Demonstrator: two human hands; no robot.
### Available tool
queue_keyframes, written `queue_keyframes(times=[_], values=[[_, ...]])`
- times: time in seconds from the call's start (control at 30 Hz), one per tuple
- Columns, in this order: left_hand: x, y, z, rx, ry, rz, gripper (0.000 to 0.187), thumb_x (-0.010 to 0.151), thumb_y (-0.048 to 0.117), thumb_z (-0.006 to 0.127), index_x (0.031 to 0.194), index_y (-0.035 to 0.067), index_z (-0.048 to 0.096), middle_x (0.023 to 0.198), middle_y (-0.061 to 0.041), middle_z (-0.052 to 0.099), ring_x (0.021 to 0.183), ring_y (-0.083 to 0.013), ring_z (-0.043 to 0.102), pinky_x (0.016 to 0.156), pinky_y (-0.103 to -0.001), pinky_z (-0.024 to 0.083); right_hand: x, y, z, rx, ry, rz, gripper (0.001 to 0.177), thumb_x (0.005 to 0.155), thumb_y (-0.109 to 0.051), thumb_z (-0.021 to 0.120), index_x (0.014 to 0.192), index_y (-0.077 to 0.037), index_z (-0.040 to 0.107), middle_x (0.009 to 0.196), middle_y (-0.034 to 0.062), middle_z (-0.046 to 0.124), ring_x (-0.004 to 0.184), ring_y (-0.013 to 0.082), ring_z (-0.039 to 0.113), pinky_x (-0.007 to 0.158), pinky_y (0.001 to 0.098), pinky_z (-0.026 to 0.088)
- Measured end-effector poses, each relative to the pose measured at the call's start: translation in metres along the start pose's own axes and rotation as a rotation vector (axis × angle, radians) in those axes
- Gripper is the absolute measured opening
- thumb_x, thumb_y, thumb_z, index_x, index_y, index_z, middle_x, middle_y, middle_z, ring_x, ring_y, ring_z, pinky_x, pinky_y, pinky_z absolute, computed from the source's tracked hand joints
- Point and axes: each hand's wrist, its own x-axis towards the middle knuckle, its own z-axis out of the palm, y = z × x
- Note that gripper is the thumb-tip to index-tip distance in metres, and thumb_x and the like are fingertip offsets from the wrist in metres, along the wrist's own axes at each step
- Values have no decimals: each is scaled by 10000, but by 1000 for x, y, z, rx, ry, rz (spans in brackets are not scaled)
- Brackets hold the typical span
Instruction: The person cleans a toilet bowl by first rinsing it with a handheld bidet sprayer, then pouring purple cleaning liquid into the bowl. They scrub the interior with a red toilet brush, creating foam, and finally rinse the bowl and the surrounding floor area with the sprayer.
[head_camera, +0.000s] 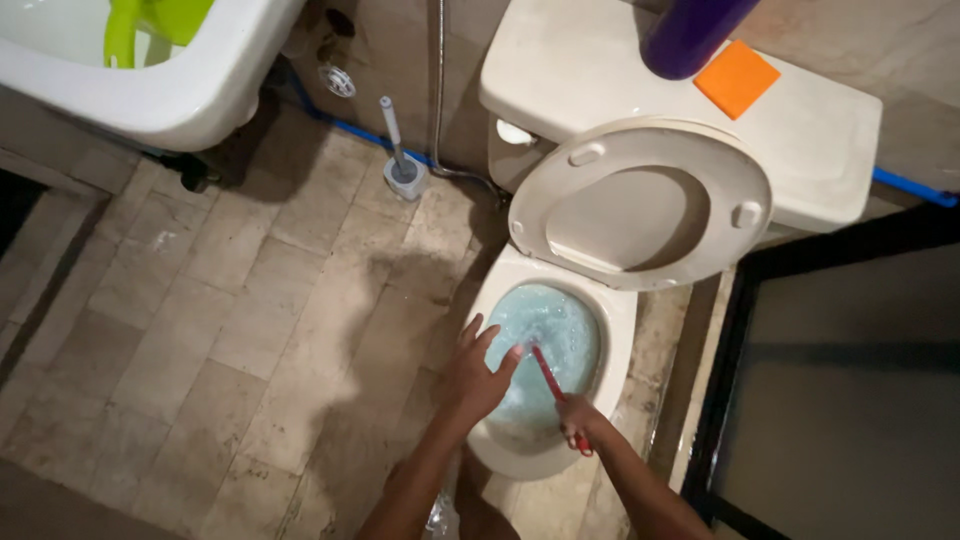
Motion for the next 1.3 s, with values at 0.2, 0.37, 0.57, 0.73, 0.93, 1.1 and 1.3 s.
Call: queue_keyframes(times=[0.2, 0.37, 0.57, 0.73, 0.93, 1.1, 1.3], values=[[6, -20, 5, -60, 34, 9, 625, 894, 485, 696, 1338, 51, 625, 1591, -168, 416, 1400, -343, 469, 1111, -431, 422, 36, -7, 41, -421, 215, -30, 107, 790, -135, 671, 760, -72, 753, 826, 120, 699, 870, 315, 651, 672, 428, 528], [2, -30, -1, -44, 77, 64, 615, 876, 457, 739, 1306, 25, 656, 1554, -214, 444, 1395, -386, 459, 1115, -460, 399, 14, 16, 33, -290, 100, -47, 66, 727, -120, 691, 742, -89, 748, 830, 126, 710, 890, 326, 657, 724, 428, 532], [2, -50, 17, -29, 31, -4, 631, 853, 505, 720, 1309, 73, 660, 1572, -169, 441, 1386, -369, 479, 1114, -465, 401, 37, 6, 16, -524, 43, -220, 70, 743, -132, 687, 729, -107, 751, 834, 151, 716, 895, 341, 659, 774, 441, 528], [-3, -49, 25, -25, 76, 110, 616, 849, 478, 756, 1279, 44, 680, 1556, -216, 426, 1397, -401, 444, 1104, -492, 395, -20, -29, 13, 604, 312, 409, 235, 819, -73, 611, 1044, -69, 680, 1021, 220, 683, 938, 405, 644, 791, 474, 537], [10, -52, 30, -6, 154, 217, 624, 853, 488, 758, 1271, 31, 683, 1546, -222, 455, 1387, -398, 467, 1108, -474, 417, 23, -21, -17, -504, -44, -107, 231, 883, -47, 546, 1032, -23, 721, 1034, 220, 712, 1034, 412, 671, 894, 484, 543], [11, -24, 9, 25, 156, 253, 604, 852, 502, 751, 1261, 61, 698, 1553, -174, 482, 1393, -351, 496, 1121, -441, 438, -68, -46, 15, 491, 545, 150, 671, 749, -17, 554, 1420, -26, 536, 1001, 309, 686, 863, 458, 692, 763, 537, 564], [1, 15, -25, -49, -101, 111, 682, 884, 513, 690, 1386, 63, 584, 1645, -145, 312, 1466, -342, 358, 1142, -442, 361, -165, 10, -19, -100, 53, 679, 525, 964, -81, 485, 1488, -56, 463, 876, 212, 693, 746, 327, 647, 649, 487, 499]])
